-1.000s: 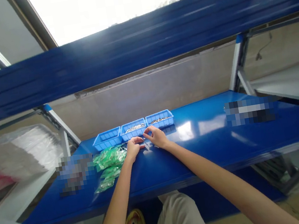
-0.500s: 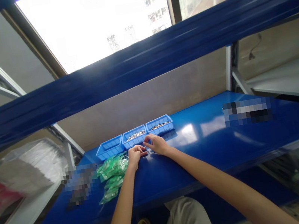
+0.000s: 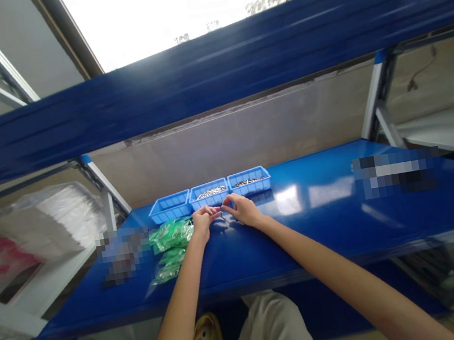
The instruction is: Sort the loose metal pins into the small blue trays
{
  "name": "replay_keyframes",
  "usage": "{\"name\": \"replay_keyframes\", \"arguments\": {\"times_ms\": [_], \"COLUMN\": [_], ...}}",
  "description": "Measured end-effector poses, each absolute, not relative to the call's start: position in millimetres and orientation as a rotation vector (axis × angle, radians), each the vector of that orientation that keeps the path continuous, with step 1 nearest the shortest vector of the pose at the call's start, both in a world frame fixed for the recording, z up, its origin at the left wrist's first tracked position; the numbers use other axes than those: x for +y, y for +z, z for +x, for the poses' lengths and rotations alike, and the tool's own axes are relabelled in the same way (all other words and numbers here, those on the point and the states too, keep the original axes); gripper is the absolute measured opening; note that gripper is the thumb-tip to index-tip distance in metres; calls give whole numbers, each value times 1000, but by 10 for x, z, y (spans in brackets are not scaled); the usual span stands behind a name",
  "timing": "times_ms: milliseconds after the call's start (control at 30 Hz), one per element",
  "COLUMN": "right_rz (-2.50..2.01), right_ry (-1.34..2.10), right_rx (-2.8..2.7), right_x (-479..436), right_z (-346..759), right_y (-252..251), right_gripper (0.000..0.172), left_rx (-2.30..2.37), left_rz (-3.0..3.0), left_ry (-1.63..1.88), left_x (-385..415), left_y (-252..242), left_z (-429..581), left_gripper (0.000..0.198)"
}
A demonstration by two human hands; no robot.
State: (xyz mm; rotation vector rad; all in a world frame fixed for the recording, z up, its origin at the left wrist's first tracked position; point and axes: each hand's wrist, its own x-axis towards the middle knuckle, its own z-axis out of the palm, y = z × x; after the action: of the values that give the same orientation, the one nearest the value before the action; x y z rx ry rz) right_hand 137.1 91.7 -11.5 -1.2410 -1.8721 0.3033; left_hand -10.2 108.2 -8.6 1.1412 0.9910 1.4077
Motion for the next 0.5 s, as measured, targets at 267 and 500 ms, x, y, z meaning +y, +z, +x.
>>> {"name": "replay_keyframes", "arguments": {"times_ms": [267, 500], "right_rz": [-1257, -1248], "right_ry": [311, 314], "right_rx": [-1879, -1874], "right_x": [927, 936], "right_z": [1362, 1357], "right_y": [-126, -139], "right_gripper": [18, 18], "left_rx": [958, 911], "left_rz": [1103, 1012], "left_ry": [1393, 1389], "left_x": [1049, 1043], "left_y": [-45, 5], "left_z": [-98, -117], "left_gripper": [18, 17]}}
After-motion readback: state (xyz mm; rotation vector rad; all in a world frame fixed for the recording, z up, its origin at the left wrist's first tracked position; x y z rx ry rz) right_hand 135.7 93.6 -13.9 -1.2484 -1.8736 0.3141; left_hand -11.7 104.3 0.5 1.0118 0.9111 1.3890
